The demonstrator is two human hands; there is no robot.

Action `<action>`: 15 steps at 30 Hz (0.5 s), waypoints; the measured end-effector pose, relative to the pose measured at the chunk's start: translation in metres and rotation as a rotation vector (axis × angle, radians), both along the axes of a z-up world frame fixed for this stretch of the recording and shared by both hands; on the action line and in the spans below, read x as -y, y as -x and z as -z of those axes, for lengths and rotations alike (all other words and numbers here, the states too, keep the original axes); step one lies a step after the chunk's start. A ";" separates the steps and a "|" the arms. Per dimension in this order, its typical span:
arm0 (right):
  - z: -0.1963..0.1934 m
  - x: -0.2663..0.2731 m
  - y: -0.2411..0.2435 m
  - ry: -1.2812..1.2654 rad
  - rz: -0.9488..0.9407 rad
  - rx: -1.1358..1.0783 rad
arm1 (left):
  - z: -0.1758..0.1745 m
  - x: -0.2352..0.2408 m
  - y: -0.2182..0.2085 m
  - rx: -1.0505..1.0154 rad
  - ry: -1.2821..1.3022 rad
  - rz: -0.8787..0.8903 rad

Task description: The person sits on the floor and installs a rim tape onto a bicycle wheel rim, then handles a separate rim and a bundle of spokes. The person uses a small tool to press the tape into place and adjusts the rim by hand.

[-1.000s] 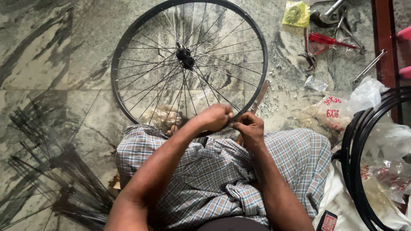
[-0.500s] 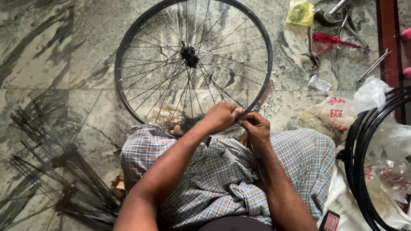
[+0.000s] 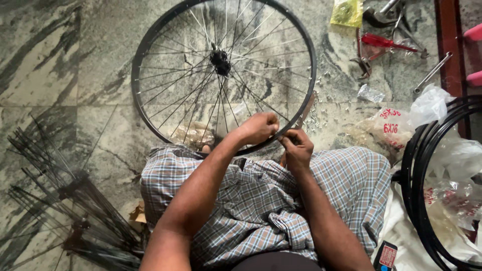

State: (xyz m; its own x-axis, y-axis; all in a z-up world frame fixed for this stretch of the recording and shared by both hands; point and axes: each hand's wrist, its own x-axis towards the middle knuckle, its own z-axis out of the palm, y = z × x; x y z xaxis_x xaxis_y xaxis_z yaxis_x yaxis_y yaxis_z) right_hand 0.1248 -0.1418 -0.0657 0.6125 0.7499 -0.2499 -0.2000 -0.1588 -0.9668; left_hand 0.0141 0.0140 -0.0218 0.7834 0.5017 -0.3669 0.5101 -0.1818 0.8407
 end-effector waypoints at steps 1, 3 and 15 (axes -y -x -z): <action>0.000 -0.001 0.001 -0.042 -0.015 0.075 | 0.004 -0.005 -0.001 0.039 0.036 0.017; 0.003 -0.002 0.003 -0.122 -0.050 0.222 | 0.014 -0.006 -0.001 -0.034 0.188 0.013; 0.010 0.004 0.009 -0.195 -0.099 0.416 | 0.009 -0.006 -0.003 -0.110 0.129 0.049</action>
State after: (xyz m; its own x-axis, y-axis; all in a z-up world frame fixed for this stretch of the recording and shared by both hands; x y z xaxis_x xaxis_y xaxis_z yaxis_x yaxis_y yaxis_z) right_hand 0.1155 -0.1463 -0.0755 0.5539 0.8184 0.1533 0.2178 0.0354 -0.9754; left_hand 0.0172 0.0197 -0.0311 0.7573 0.4070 -0.5107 0.5935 -0.1026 0.7983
